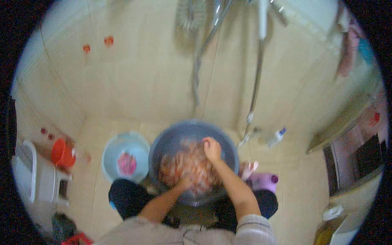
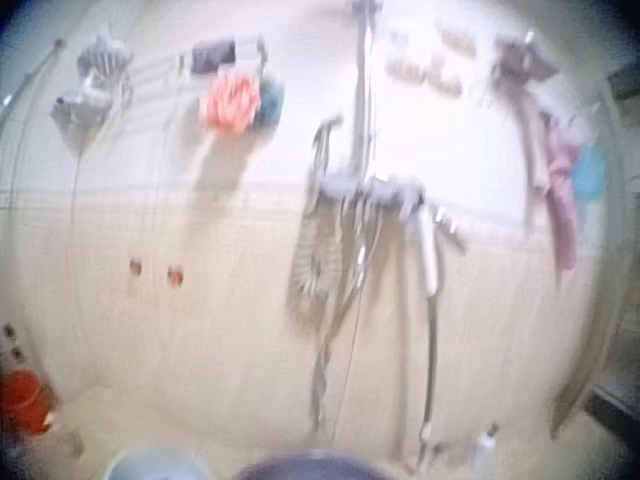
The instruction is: The person washes clothes by hand in a basin, scrubbing a patterned garment and a pink garment before rinsing them under running water from a shower head.
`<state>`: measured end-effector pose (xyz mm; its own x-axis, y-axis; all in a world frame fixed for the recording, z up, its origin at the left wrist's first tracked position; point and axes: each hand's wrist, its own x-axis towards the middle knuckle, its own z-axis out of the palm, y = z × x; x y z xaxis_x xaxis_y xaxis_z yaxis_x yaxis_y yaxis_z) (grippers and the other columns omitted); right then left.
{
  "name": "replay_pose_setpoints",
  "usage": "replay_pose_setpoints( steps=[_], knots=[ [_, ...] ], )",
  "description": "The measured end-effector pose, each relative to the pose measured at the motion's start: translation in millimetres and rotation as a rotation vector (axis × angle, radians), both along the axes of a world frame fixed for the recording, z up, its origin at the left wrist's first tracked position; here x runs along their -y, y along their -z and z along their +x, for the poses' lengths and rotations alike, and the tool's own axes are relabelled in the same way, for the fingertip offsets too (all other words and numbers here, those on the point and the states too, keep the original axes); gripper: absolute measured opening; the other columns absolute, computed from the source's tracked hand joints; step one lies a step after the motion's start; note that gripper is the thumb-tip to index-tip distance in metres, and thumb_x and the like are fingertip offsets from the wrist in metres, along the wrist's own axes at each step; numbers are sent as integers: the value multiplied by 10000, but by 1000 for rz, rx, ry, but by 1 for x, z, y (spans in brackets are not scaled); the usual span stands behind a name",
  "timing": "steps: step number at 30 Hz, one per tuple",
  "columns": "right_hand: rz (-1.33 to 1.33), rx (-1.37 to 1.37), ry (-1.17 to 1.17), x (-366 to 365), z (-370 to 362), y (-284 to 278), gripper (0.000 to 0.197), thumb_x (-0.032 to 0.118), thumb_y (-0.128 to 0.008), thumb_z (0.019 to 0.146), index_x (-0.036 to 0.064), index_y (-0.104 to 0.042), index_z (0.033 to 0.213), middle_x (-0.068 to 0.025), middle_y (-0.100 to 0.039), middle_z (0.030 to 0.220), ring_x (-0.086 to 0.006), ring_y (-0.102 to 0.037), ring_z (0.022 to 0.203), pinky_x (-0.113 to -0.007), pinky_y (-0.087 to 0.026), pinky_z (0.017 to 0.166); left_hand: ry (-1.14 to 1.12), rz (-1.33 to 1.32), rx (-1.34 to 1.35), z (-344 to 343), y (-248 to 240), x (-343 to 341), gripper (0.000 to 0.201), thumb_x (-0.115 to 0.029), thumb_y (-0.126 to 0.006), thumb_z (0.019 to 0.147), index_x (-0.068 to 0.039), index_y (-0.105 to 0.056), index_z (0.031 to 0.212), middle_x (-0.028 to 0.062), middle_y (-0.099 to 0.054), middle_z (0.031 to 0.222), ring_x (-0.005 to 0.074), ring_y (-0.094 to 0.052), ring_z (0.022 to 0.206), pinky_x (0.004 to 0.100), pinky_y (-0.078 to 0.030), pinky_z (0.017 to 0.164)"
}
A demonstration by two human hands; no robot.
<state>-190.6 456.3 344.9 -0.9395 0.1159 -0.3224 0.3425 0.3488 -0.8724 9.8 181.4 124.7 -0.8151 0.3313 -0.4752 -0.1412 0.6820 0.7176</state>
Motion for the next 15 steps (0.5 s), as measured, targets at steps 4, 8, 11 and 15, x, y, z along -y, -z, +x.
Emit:
replay_pose_setpoints(
  steps=[4, 8, 11, 15],
  knots=[
    [18, 279, -104, 23, 79, 158, 392, 453, -826, 1157, 110, -856, 1343, -150, -873, 1370, -329, -846, 1322, -510, -695, 1158, -160, -54, -130, -3, 83, 4, 1496, -909, -867, 971, -97, -265, 2074, 310, -228, 2093, 580, -306, 1901, 666, -350, 1552],
    [43, 475, -188, 34, 129, 269, 412, 467, -827, 1155, 107, -859, 1354, -157, -875, 1381, -335, -847, 1332, -514, -694, 1164, -270, -98, -143, -4, 157, 13, 1547, -948, -866, 965, -103, -235, 2098, 319, -195, 2123, 598, -279, 1930, 678, -333, 1572],
    [54, 558, -232, 37, 146, 331, 427, 477, -828, 1155, 105, -862, 1362, -162, -876, 1388, -340, -847, 1340, -517, -694, 1168, -282, -130, -128, -15, 208, 18, 1586, -977, -865, 961, -108, -212, 2116, 325, -170, 2146, 611, -259, 1951, 688, -320, 1587],
    [63, 588, -277, 38, 124, 407, 447, 491, -829, 1153, 103, -866, 1373, -169, -877, 1399, -346, -848, 1350, -521, -694, 1175, -252, -168, -104, -54, 278, 19, 1638, -1015, -863, 955, -114, -182, 2140, 334, -137, 2177, 629, -231, 1979, 701, -303, 1607]
  ],
)
